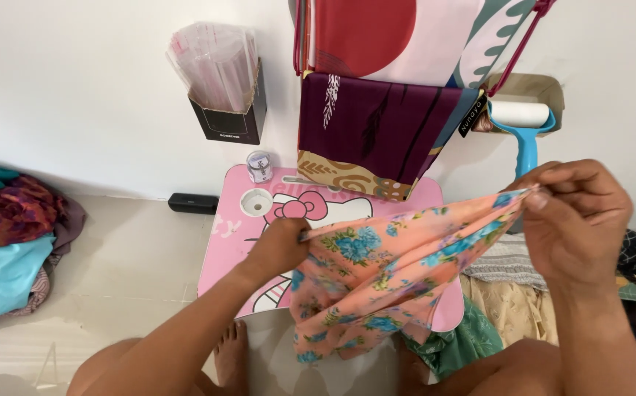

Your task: Unfolding a floral hijab and cleaning it with a lint roller on a small table.

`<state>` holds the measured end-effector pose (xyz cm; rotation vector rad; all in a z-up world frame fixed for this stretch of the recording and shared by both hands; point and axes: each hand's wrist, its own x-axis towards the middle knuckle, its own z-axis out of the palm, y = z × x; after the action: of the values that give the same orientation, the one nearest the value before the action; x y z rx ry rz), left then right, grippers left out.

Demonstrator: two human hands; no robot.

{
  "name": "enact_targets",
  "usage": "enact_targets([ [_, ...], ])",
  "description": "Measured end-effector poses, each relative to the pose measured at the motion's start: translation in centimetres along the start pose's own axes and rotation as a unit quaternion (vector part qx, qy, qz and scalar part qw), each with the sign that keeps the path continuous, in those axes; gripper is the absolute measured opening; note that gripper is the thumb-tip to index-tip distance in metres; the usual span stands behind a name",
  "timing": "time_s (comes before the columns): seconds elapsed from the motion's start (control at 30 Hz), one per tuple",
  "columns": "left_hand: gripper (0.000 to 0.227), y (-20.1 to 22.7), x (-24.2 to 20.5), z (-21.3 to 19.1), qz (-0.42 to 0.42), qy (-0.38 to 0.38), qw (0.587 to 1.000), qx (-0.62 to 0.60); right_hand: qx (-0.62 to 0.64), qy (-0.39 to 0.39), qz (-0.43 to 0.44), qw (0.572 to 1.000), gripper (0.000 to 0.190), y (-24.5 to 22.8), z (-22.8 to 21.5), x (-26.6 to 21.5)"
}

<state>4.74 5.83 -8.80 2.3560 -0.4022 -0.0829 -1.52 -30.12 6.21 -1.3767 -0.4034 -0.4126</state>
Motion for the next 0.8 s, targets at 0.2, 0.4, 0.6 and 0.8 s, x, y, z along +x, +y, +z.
enact_targets([
  [0.2, 0.022, -2.6, -0.2, -2.3, -0.079, 0.033, 0.996, 0.018, -0.100, 0.091, 0.009, 0.991, 0.019, -0.1, -3.0, 0.1],
  [0.4, 0.015, -5.8, -0.7, -5.0, -0.114, 0.052, 0.989, 0.084, -0.142, 0.148, 0.042, 0.978, 0.016, 0.9, -5.6, 0.2],
  [0.6, 0.012, -8.3, -0.6, -7.9, -0.202, 0.032, 0.970, 0.130, -0.234, 0.124, 0.069, 0.962, 0.016, 2.0, -7.3, 0.3],
  [0.8, 0.016, -3.5, -2.2, -12.4, -0.274, 0.062, 0.959, -0.036, -0.310, 0.118, 0.087, 0.939, 0.013, 3.1, -7.5, 0.5],
])
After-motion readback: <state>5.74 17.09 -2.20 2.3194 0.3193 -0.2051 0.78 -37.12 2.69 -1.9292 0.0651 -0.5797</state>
